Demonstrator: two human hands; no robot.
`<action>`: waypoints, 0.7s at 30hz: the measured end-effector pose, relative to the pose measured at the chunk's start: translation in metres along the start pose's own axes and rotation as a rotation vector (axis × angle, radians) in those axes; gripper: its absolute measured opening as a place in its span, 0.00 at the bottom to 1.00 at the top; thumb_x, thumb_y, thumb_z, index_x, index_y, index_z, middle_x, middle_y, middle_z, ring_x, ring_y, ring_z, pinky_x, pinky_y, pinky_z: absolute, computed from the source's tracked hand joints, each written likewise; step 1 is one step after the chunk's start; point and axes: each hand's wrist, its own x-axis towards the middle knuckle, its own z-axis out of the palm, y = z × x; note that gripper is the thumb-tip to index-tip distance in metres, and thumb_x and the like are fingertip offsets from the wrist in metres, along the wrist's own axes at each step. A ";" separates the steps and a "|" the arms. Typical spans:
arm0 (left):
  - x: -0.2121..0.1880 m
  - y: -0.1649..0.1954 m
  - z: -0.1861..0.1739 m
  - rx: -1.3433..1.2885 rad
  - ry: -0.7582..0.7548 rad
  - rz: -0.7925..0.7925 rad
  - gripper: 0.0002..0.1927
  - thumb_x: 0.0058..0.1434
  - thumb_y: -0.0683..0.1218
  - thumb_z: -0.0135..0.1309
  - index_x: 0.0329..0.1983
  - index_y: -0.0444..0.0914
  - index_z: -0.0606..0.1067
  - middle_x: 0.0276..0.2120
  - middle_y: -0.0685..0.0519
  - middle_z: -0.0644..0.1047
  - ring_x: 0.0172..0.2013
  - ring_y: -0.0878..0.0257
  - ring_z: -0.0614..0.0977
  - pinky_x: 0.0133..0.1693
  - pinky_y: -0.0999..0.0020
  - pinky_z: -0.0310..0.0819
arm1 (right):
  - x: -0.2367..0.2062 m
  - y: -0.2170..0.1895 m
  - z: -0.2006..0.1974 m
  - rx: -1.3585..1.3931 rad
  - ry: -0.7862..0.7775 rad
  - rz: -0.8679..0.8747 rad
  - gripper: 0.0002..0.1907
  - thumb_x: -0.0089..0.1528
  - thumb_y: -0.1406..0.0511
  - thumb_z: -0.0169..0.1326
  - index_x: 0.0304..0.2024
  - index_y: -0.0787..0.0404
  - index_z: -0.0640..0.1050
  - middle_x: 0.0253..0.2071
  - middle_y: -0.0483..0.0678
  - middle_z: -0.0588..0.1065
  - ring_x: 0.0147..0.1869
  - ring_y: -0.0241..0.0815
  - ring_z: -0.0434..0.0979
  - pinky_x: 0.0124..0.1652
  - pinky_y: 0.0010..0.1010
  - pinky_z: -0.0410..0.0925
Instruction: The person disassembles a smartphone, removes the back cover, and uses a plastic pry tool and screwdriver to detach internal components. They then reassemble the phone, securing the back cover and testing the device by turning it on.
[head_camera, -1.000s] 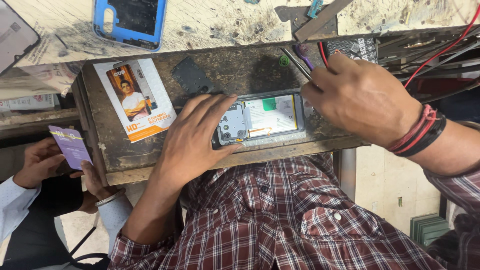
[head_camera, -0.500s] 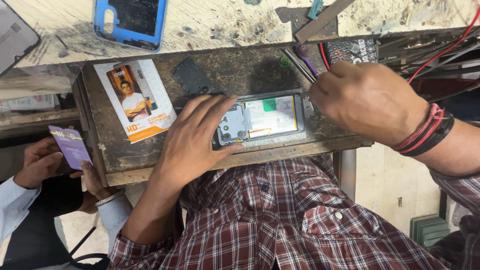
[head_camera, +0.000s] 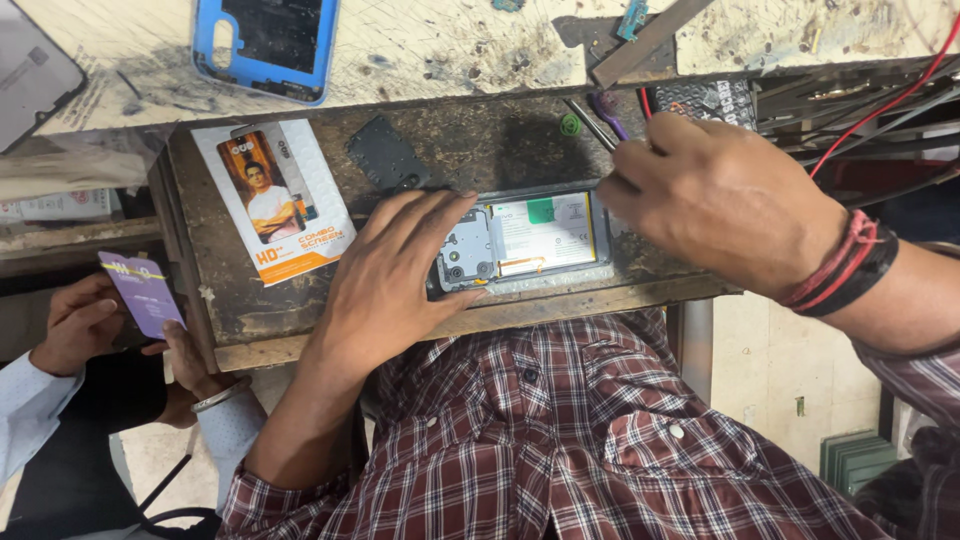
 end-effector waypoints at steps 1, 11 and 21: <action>0.000 0.000 0.000 -0.002 -0.004 -0.004 0.48 0.45 0.55 0.72 0.69 0.39 0.65 0.63 0.45 0.72 0.65 0.47 0.70 0.65 0.53 0.63 | 0.000 0.000 -0.001 -0.071 -0.120 0.003 0.02 0.57 0.66 0.56 0.30 0.57 0.78 0.29 0.44 0.76 0.36 0.38 0.75 0.29 0.25 0.73; 0.001 -0.004 0.002 0.005 -0.032 -0.016 0.48 0.46 0.57 0.71 0.69 0.38 0.65 0.63 0.42 0.71 0.64 0.45 0.69 0.64 0.51 0.61 | 0.001 0.001 -0.003 -0.134 -0.339 0.044 0.03 0.63 0.64 0.54 0.35 0.55 0.78 0.32 0.42 0.77 0.38 0.34 0.76 0.28 0.23 0.72; 0.001 -0.003 0.000 -0.015 -0.007 0.005 0.48 0.46 0.56 0.71 0.69 0.38 0.65 0.63 0.43 0.72 0.65 0.46 0.69 0.65 0.52 0.63 | 0.000 0.003 -0.002 -0.032 -0.153 0.017 0.03 0.61 0.66 0.55 0.36 0.56 0.80 0.33 0.43 0.76 0.38 0.37 0.76 0.32 0.26 0.74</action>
